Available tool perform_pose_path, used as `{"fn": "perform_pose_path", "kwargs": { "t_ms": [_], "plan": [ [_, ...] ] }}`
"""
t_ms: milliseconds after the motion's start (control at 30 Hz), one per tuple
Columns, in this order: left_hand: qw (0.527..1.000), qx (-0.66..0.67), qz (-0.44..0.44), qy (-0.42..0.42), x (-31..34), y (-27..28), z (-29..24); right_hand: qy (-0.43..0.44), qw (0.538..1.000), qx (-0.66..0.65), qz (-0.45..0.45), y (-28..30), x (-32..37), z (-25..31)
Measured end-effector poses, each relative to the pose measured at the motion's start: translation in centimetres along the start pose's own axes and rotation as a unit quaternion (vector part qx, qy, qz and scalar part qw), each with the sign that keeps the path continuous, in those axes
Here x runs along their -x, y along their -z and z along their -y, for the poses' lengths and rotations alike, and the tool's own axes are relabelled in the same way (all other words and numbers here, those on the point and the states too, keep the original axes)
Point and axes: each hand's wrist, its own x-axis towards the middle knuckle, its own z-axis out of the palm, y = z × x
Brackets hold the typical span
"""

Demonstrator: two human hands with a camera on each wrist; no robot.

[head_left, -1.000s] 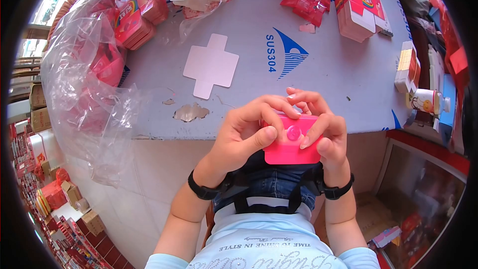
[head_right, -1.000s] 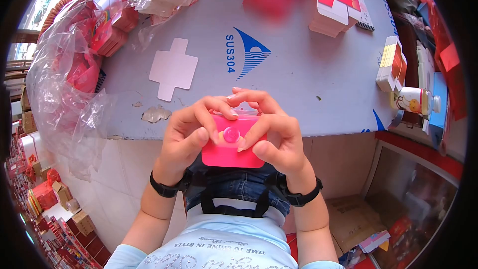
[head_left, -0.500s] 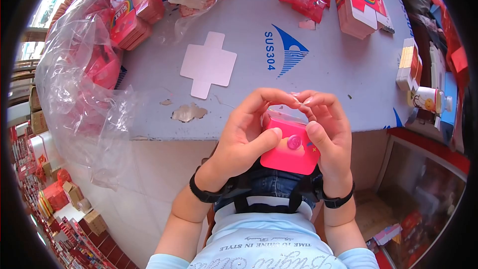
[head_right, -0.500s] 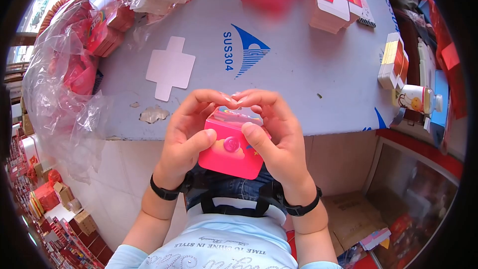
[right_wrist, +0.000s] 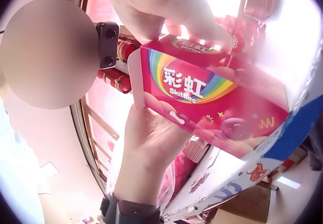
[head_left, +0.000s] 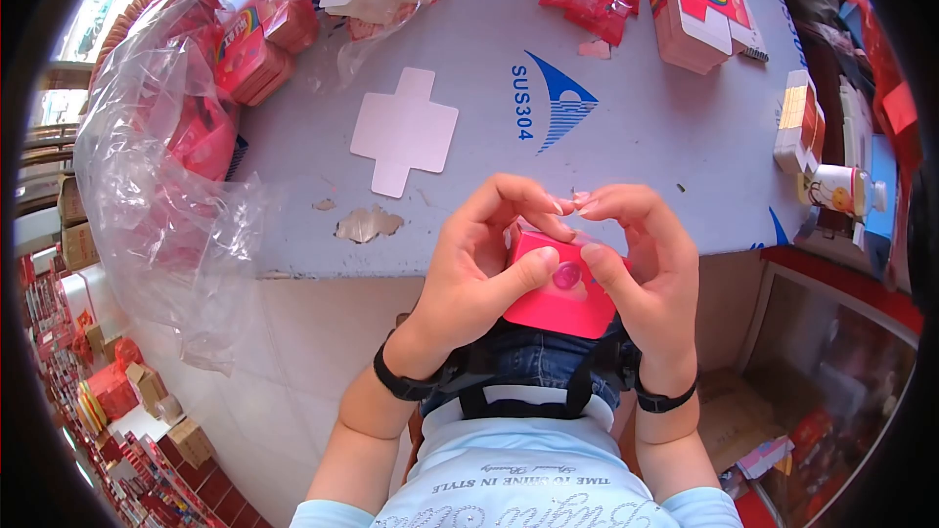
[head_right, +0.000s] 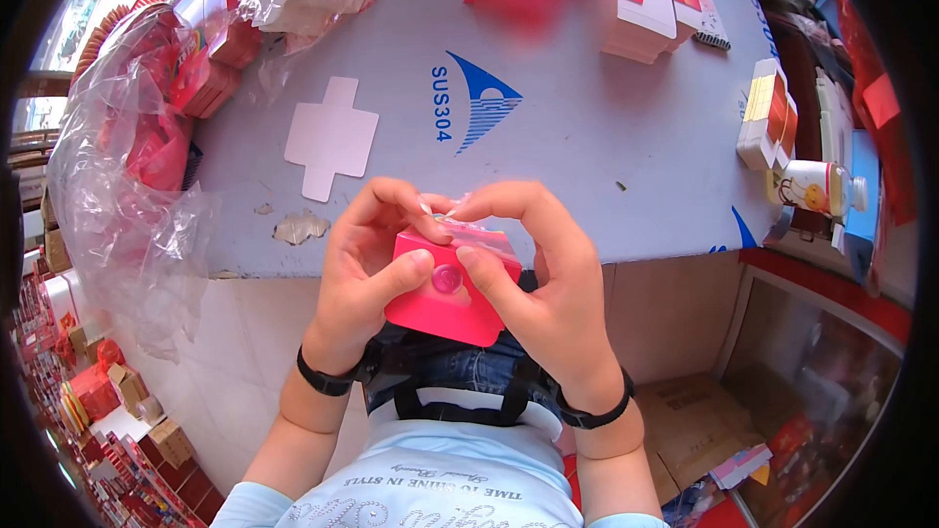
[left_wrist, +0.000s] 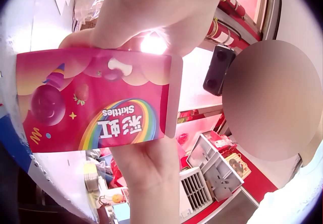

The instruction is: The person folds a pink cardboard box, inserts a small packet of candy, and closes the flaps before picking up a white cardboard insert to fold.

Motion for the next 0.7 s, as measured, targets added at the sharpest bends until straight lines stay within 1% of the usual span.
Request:
{"fn": "perform_pose_path", "kwargs": {
  "t_ms": [33, 67, 133, 167, 233, 333, 467, 567, 600, 667, 700],
  "plan": [
    [1.000, 0.003, 0.006, -0.023, 0.0, 0.1, 0.1, -0.004, 0.997, 0.070, -0.019, 0.0, 0.1, 0.5],
    [1.000, 0.002, 0.007, -0.023, 0.0, 0.1, 0.3, -0.009, 0.990, 0.138, -0.037, 0.0, 0.3, 0.7],
    [0.998, -0.013, 0.002, -0.055, -0.1, 0.3, 0.5, -0.010, 0.988, 0.151, -0.044, -0.2, 0.7, 0.7],
    [0.998, -0.013, 0.002, -0.055, -0.1, 0.2, 0.5, -0.012, 0.985, 0.164, -0.050, -0.2, 0.8, 0.6],
    [1.000, 0.012, -0.007, -0.027, 0.0, 0.0, 0.3, -0.022, 0.987, 0.151, -0.055, -0.2, 0.9, 0.5],
    [1.000, 0.006, -0.003, -0.018, 0.0, 0.2, 0.3, -0.035, 0.990, 0.123, -0.057, 0.0, 1.0, 0.2],
    [1.000, 0.008, -0.004, -0.019, 0.0, 0.1, 0.3, -0.027, 0.993, 0.094, -0.060, 0.0, 1.0, -0.4],
    [0.999, 0.017, -0.012, -0.033, 0.0, -0.1, 0.4, -0.030, 0.991, 0.118, -0.055, -0.1, 0.9, 0.1],
    [0.999, 0.016, -0.024, -0.039, 0.1, -0.2, 0.5, -0.028, 0.991, 0.118, -0.056, -0.1, 0.9, 0.0],
    [0.998, 0.014, -0.034, -0.046, 0.2, -0.6, 0.6, 0.007, 0.997, 0.068, -0.046, 0.0, 0.8, -0.2],
    [0.995, 0.033, -0.077, -0.061, 0.2, -0.9, 0.7, 0.009, 0.997, 0.068, -0.046, 0.0, 0.6, 0.0]
  ]
}}
